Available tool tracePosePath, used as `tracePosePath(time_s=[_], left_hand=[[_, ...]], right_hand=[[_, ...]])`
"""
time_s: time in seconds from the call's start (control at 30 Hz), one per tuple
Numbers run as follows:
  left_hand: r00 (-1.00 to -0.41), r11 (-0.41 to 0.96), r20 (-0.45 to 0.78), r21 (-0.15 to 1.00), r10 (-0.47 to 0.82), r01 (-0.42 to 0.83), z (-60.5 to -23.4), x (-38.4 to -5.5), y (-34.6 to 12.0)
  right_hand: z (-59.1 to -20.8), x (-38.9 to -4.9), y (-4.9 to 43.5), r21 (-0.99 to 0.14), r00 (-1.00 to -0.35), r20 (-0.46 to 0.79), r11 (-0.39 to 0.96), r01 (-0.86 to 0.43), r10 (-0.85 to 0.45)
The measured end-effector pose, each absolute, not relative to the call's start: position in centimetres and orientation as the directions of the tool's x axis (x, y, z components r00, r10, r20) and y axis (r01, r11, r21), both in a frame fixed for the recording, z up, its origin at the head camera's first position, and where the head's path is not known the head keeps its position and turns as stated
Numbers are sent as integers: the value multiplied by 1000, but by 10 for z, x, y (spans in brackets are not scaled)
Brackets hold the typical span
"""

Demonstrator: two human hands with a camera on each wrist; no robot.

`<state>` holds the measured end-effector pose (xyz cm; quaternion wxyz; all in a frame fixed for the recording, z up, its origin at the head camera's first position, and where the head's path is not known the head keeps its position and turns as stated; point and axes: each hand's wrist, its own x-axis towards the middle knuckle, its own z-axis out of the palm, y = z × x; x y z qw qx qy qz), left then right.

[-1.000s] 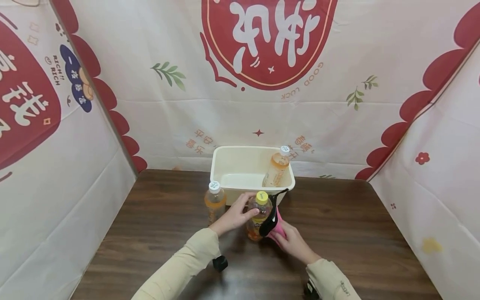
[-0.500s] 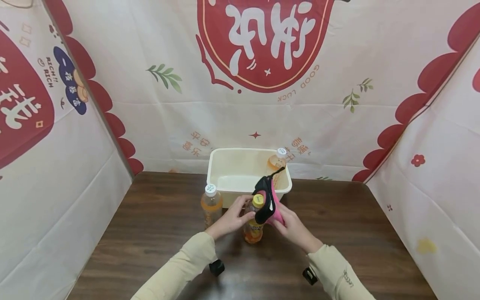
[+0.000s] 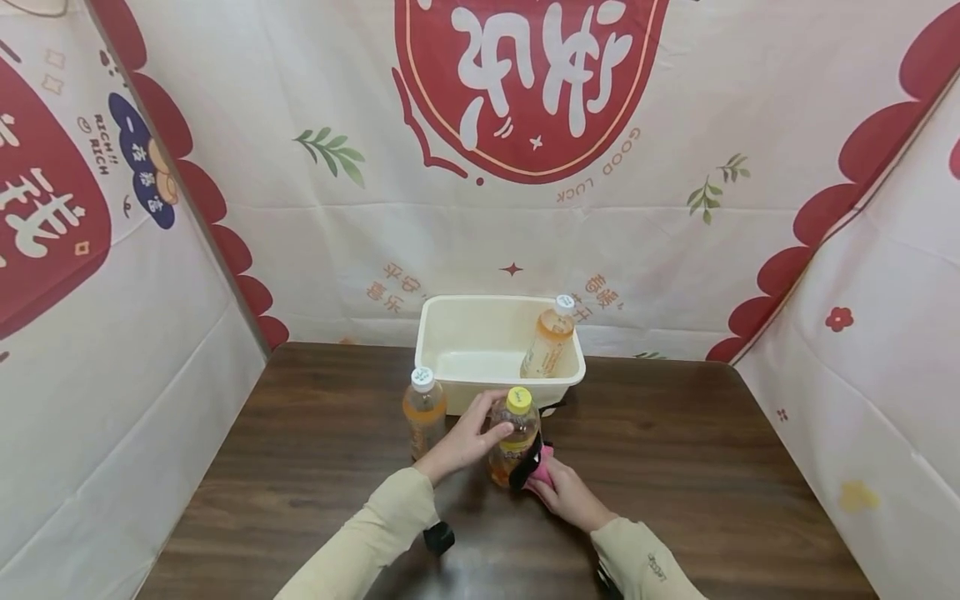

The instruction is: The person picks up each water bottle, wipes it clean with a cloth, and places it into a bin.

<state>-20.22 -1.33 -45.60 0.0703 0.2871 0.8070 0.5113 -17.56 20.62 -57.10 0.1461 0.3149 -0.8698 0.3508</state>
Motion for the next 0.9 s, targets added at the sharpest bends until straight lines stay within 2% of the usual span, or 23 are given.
tracePosePath(time_s=[0.13, 0.27, 0.37, 0.53, 0.7, 0.9], left_hand=[[-824, 304, 197, 863, 530, 402, -457, -208, -14], [-822, 285, 206, 870, 531, 402, -458, -211, -15], [-819, 267, 211, 877, 534, 400, -460, -211, -16], [-820, 258, 217, 879, 530, 400, -459, -211, -17], [-819, 264, 221, 874, 530, 407, -458, -209, -18], [-809, 265, 228, 868, 542, 421, -461, -205, -13]], right_hand=[[-557, -178, 209, -542, -784, 445, 567, -620, -432], [-520, -179, 213, -587, -801, 454, 545, -598, -390], [-488, -184, 215, -579, -772, 503, 512, -635, -389], [-458, -193, 210, -481, -696, 545, 505, -717, -468], [-464, -192, 204, -453, -676, 581, 510, -731, -454], [-501, -182, 208, -491, -678, 632, 483, -725, -375]])
